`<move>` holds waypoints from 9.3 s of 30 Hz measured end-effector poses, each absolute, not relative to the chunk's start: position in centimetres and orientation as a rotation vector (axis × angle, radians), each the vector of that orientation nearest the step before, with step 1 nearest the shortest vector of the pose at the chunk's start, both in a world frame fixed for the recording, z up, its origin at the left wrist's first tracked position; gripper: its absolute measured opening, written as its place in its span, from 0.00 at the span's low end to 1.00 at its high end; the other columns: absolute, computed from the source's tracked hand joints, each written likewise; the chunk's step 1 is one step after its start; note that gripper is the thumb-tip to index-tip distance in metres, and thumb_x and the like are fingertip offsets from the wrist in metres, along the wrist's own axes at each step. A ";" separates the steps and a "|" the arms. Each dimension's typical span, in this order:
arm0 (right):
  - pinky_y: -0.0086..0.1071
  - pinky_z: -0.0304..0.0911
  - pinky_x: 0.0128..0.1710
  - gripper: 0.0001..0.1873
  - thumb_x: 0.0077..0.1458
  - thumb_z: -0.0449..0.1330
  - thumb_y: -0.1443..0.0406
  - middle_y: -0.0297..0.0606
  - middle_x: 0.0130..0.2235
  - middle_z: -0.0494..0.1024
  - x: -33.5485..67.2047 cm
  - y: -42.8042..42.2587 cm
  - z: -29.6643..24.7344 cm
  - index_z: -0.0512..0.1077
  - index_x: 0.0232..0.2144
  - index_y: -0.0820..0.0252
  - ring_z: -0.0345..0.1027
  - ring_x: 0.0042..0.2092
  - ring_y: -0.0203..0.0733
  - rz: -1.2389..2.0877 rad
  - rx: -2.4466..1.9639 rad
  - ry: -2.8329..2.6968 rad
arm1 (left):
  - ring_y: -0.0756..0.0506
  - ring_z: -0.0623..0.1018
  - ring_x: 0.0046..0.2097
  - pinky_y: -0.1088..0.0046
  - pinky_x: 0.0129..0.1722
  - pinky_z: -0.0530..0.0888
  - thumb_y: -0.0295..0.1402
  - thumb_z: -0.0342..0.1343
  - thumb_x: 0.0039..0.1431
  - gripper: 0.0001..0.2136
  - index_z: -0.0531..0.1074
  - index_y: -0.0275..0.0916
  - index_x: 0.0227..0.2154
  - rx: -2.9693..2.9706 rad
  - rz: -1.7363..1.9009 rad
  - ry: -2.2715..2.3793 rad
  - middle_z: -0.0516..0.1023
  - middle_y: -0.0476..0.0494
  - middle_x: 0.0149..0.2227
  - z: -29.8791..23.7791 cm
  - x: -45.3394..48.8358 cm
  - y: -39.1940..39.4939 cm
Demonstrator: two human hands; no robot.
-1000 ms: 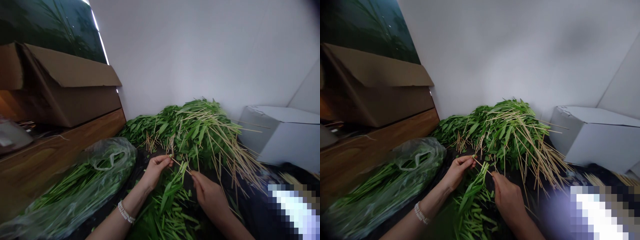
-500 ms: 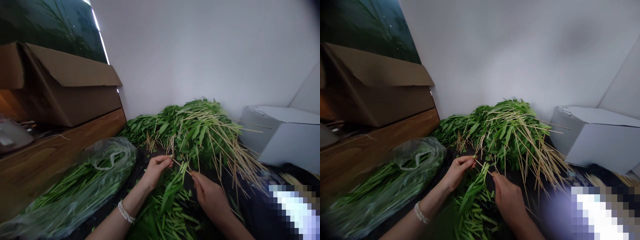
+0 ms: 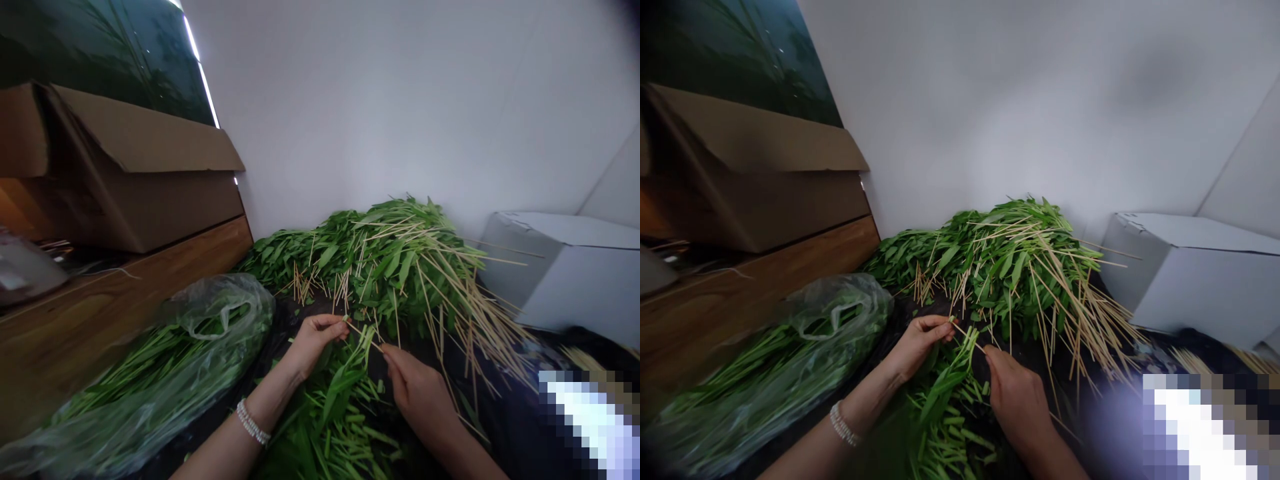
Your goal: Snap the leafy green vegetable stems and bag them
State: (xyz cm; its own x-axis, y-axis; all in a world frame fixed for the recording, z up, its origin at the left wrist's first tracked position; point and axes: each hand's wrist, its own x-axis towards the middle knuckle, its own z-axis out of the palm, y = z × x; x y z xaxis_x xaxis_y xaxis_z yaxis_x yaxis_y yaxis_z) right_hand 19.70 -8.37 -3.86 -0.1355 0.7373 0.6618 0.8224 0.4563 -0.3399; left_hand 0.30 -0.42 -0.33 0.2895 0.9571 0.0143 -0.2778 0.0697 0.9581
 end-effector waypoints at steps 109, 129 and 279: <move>0.33 0.68 0.42 0.17 0.61 0.44 0.72 0.41 0.37 0.78 19.7 -8.5 -4.0 0.70 0.45 0.61 0.75 0.39 0.41 -0.064 -1.310 -1.927 | 0.45 0.80 0.39 0.71 0.43 0.72 0.40 0.67 0.47 0.16 0.80 0.34 0.36 1.200 1.077 0.890 0.83 0.40 0.36 0.4 0.0 -0.7; 0.32 0.65 0.34 0.15 0.63 0.44 0.68 0.39 0.34 0.78 19.1 -8.7 -4.1 0.70 0.42 0.61 0.75 0.35 0.41 0.070 -1.326 -1.858 | 0.43 0.80 0.41 0.67 0.44 0.74 0.30 0.52 0.61 0.11 0.76 0.37 0.44 2.371 1.262 1.188 0.82 0.39 0.41 -0.3 -0.3 -1.2; 0.25 0.60 0.28 0.11 0.65 0.44 0.62 0.28 0.25 0.68 20.5 -9.1 -1.5 0.65 0.39 0.56 0.65 0.25 0.33 0.132 -1.329 -1.587 | 0.46 0.74 0.35 0.75 0.34 0.66 0.28 0.58 0.46 0.07 0.75 0.38 0.30 2.178 0.489 1.202 0.77 0.48 0.31 -0.5 -1.0 -1.5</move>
State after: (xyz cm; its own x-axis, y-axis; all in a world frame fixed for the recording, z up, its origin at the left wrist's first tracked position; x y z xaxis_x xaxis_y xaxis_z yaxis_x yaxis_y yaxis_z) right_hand 20.52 -9.05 -1.55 0.1265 0.7824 0.6098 0.6706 0.3856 -0.6338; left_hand -0.99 -1.49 -0.53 0.5227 0.8519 0.0315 0.6323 -0.4123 0.6559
